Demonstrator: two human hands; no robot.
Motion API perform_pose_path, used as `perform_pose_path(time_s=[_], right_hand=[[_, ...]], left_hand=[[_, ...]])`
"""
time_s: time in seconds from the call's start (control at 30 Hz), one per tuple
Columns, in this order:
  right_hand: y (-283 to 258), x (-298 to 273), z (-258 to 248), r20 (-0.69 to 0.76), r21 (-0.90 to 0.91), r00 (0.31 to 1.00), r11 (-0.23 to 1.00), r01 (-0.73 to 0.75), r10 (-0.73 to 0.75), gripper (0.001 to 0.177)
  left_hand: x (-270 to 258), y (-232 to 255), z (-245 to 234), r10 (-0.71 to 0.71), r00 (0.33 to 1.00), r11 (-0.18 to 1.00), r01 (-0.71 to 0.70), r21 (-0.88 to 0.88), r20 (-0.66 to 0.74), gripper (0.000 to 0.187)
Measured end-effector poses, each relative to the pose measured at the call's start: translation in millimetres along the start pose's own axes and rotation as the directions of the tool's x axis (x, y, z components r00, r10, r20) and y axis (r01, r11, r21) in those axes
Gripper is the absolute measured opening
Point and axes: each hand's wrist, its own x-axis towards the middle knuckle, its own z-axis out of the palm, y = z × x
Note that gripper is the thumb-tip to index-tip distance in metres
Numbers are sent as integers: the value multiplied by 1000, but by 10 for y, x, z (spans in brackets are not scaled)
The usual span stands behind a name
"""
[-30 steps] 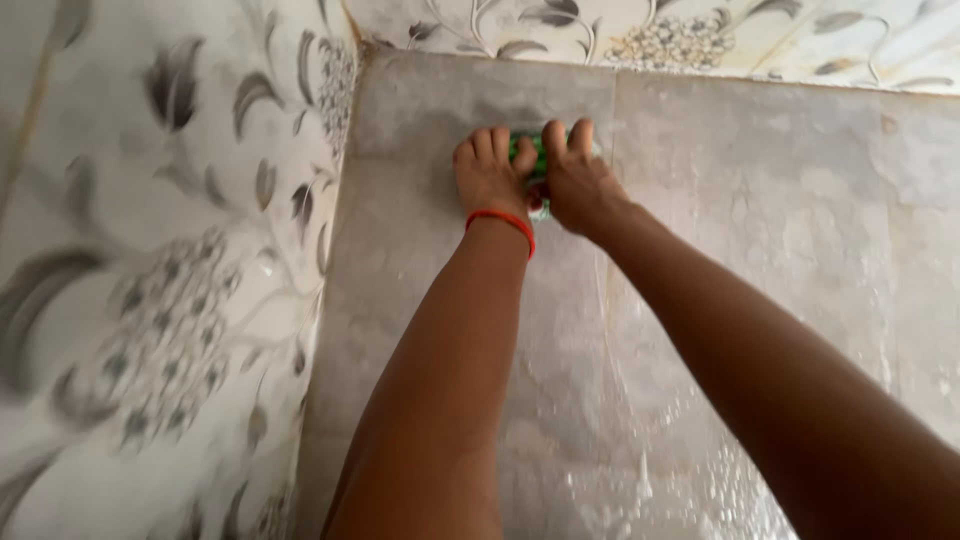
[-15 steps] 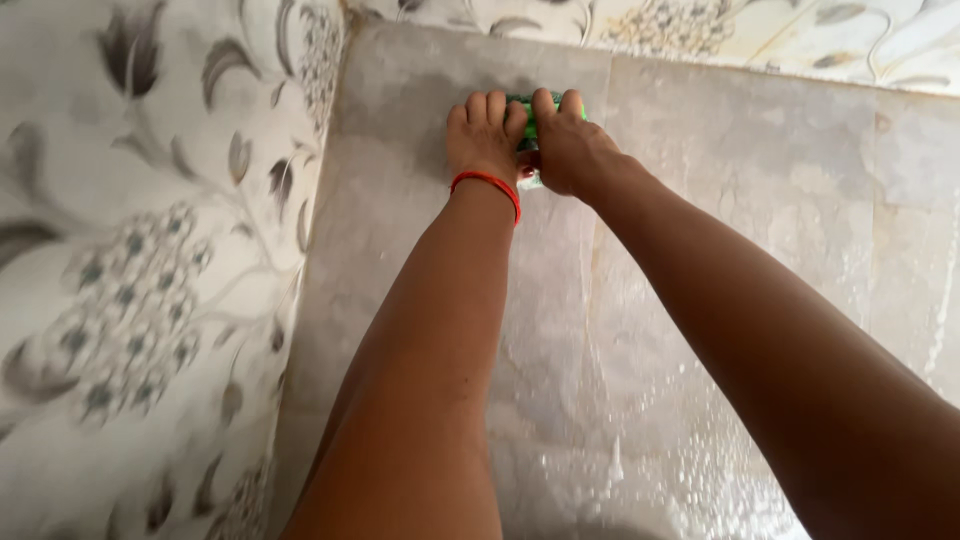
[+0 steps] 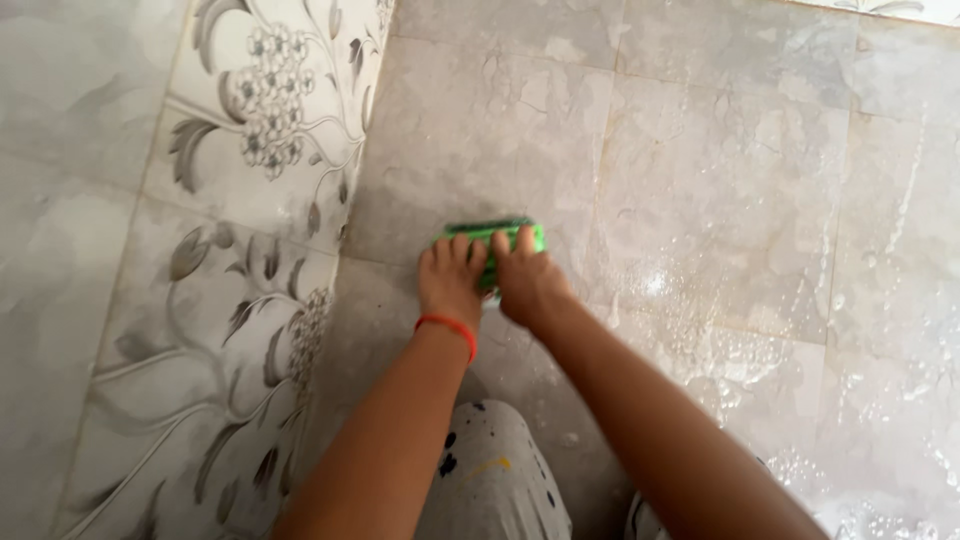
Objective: The person scrubs a tiled floor and the wall base using a green brush and water from a bucket.
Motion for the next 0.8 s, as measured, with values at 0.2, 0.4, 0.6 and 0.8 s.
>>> perform_pose_path(time_s=[0.2,0.4,0.6,0.8], right_hand=[[-196,-94,140,-68,89,997,995,34,-28,69],[-69,949,-140,-280,246,959,963,107,-35,63],[274,2509,-868,-474,-25,851,969,244,-226,71],[162,3394,-1378,-441,109,897,994,27,24,71]], left_hand=[[-66,-297,103,98,994,982,-89,166,-45,68],[1166,-736,-164,133,991,952,-119,281,-32,78],[2719,-1109,-643,72,996,952,-54,301,-51,92],[3600,-1525,-917,27,994,895,23,445,-106,92]])
